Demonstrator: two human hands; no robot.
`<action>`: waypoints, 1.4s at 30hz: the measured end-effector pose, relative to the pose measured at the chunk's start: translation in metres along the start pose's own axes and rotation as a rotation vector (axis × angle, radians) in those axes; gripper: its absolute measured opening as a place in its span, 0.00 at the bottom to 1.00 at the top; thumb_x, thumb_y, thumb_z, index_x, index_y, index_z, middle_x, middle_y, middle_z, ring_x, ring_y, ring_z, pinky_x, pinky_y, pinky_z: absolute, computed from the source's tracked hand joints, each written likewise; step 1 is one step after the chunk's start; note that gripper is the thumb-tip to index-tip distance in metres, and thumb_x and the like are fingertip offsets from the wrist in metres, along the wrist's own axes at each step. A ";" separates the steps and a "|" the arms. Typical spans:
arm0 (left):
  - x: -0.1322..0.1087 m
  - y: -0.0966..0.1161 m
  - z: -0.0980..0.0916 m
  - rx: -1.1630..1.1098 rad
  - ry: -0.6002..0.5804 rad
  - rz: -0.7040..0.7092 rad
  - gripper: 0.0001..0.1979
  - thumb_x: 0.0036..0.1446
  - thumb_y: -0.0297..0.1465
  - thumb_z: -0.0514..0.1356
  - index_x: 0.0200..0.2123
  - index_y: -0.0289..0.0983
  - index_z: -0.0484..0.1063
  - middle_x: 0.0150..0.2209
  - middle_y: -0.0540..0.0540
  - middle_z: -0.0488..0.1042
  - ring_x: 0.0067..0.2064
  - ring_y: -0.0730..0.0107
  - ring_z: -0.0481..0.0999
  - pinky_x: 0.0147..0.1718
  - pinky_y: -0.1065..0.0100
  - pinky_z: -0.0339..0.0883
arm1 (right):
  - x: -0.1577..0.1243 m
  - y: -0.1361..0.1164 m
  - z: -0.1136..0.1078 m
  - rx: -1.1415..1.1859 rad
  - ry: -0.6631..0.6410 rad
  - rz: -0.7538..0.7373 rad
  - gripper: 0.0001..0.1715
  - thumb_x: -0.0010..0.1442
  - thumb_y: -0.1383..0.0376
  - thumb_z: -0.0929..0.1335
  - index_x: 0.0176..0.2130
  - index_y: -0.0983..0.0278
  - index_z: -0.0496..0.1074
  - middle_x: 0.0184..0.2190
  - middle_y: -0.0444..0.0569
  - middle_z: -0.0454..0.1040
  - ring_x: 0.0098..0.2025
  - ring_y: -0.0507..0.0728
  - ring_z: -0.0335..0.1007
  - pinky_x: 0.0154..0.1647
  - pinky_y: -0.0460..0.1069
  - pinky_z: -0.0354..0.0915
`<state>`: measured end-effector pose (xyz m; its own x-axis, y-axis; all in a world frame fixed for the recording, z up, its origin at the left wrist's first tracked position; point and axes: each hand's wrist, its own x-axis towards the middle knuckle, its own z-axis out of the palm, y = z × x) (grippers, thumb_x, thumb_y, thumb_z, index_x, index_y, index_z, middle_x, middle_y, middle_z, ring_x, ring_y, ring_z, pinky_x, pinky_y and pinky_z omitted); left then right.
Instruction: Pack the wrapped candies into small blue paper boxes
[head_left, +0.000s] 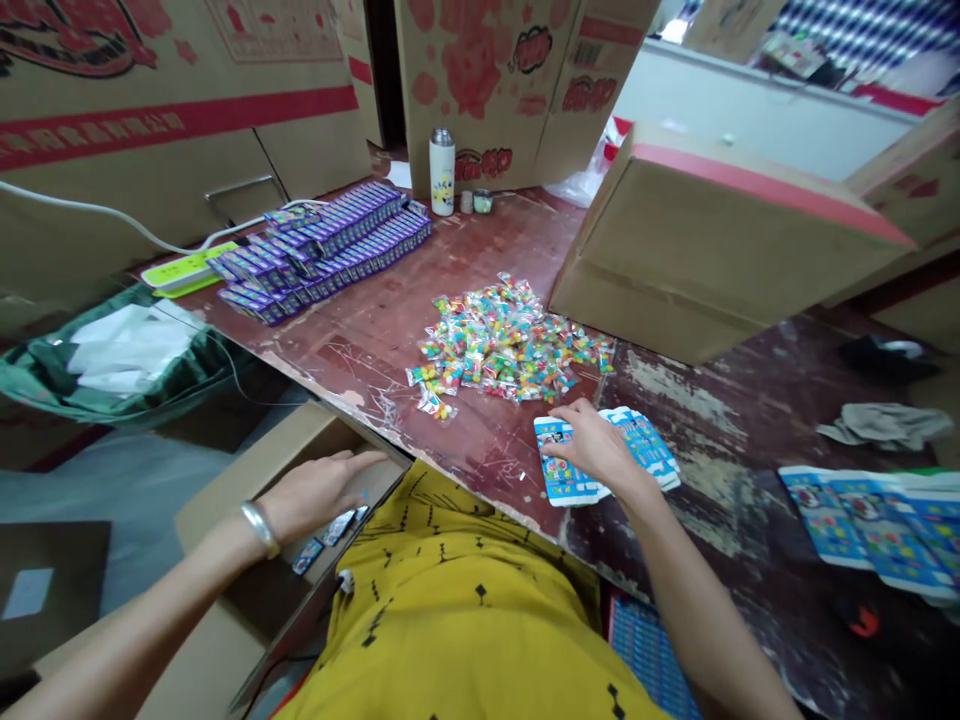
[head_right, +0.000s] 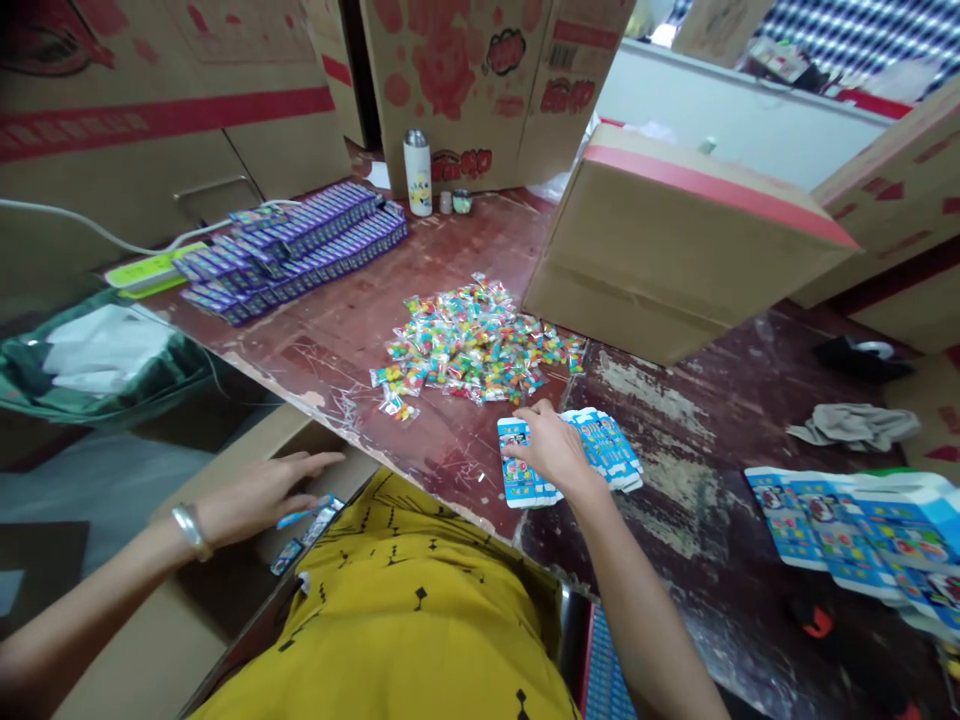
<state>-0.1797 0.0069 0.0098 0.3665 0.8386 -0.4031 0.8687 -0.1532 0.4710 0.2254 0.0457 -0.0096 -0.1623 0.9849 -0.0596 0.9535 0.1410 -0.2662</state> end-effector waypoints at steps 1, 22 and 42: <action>0.002 0.009 0.002 -0.050 0.009 0.024 0.21 0.54 0.35 0.58 0.53 0.42 0.69 0.37 0.46 0.78 0.38 0.62 0.78 0.37 0.68 0.67 | 0.002 -0.001 0.001 0.007 0.012 -0.006 0.25 0.47 0.54 0.75 0.45 0.57 0.73 0.42 0.49 0.70 0.37 0.58 0.71 0.34 0.49 0.61; 0.061 0.146 0.044 -1.147 0.117 0.462 0.29 0.55 0.36 0.64 0.59 0.38 0.64 0.55 0.38 0.71 0.57 0.53 0.70 0.56 0.53 0.62 | -0.027 -0.077 -0.021 1.190 0.073 -0.074 0.21 0.61 0.51 0.65 0.48 0.61 0.70 0.21 0.40 0.69 0.16 0.49 0.63 0.17 0.45 0.59; 0.049 0.145 0.065 -1.433 0.379 0.254 0.23 0.52 0.32 0.66 0.52 0.38 0.68 0.36 0.48 0.75 0.36 0.70 0.74 0.36 0.70 0.70 | -0.039 -0.102 0.001 1.224 0.305 0.042 0.20 0.56 0.61 0.71 0.48 0.60 0.69 0.34 0.47 0.76 0.36 0.56 0.73 0.38 0.51 0.70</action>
<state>-0.0146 -0.0081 0.0072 0.1531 0.9850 -0.0793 -0.3375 0.1275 0.9326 0.1337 -0.0071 0.0185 0.0827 0.9924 0.0907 0.0711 0.0849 -0.9938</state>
